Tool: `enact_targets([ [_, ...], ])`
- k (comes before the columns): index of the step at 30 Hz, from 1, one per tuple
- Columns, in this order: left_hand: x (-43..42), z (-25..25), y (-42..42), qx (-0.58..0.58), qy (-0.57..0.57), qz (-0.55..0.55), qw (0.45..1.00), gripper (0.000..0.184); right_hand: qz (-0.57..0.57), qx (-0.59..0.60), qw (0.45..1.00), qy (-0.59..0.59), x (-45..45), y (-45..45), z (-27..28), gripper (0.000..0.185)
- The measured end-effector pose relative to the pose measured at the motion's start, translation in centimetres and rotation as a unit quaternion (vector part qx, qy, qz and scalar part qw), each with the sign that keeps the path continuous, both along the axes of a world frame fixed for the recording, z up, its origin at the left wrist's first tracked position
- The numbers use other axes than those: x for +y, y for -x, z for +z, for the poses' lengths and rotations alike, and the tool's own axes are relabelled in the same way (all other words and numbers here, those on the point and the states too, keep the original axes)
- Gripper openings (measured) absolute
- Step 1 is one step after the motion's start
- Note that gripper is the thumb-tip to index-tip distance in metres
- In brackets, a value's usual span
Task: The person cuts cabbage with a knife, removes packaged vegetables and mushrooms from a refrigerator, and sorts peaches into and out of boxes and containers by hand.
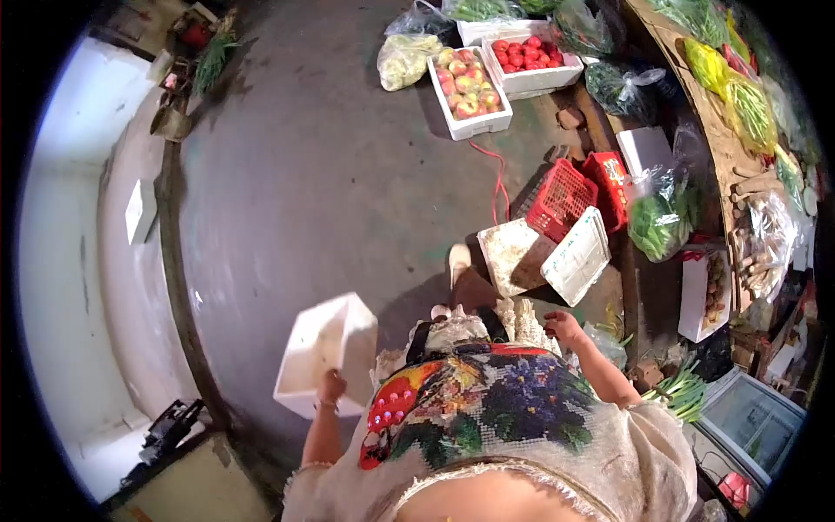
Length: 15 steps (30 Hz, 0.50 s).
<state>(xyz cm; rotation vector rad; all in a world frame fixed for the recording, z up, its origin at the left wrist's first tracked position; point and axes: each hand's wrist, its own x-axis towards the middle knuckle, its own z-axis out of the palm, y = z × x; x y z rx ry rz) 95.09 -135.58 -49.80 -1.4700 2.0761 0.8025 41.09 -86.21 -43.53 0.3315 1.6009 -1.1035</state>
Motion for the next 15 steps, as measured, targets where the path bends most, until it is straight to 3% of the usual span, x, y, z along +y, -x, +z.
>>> enact_targets([
  [1,-2.8,4.5,5.0,-0.025,0.057,-0.072,0.996,0.028,0.002,0.004,0.999,-0.034,-0.2,0.1,0.3,0.029],
  [2,-4.1,1.8,5.0,0.070,0.106,-0.137,0.982,0.028,0.013,0.011,0.998,-0.064,0.7,0.8,-0.5,0.029],
  [3,-5.1,7.7,11.9,0.049,0.066,0.011,0.997,0.030,-0.002,0.001,0.996,-0.085,0.5,0.9,-0.7,0.028],
  [5,-10.1,8.7,16.3,0.119,0.123,-0.136,0.976,0.034,-0.051,-0.015,0.995,-0.080,0.2,2.9,-2.3,0.027],
  [7,-11.7,10.1,22.7,0.178,0.110,-0.098,0.973,0.036,-0.099,0.001,0.992,-0.080,-1.0,4.7,-2.9,0.026],
  [10,-13.7,12.8,30.8,0.236,0.141,-0.145,0.950,0.038,-0.124,0.036,0.989,-0.076,-6.0,8.8,1.7,0.023],
  [12,-13.7,15.3,35.6,0.245,0.157,-0.096,0.952,0.040,-0.132,0.054,0.988,-0.050,-8.8,10.7,4.4,0.024],
  [15,-14.0,13.3,39.2,0.282,0.161,-0.075,0.943,0.040,-0.158,0.065,0.985,-0.004,-9.2,13.0,2.7,0.027],
])
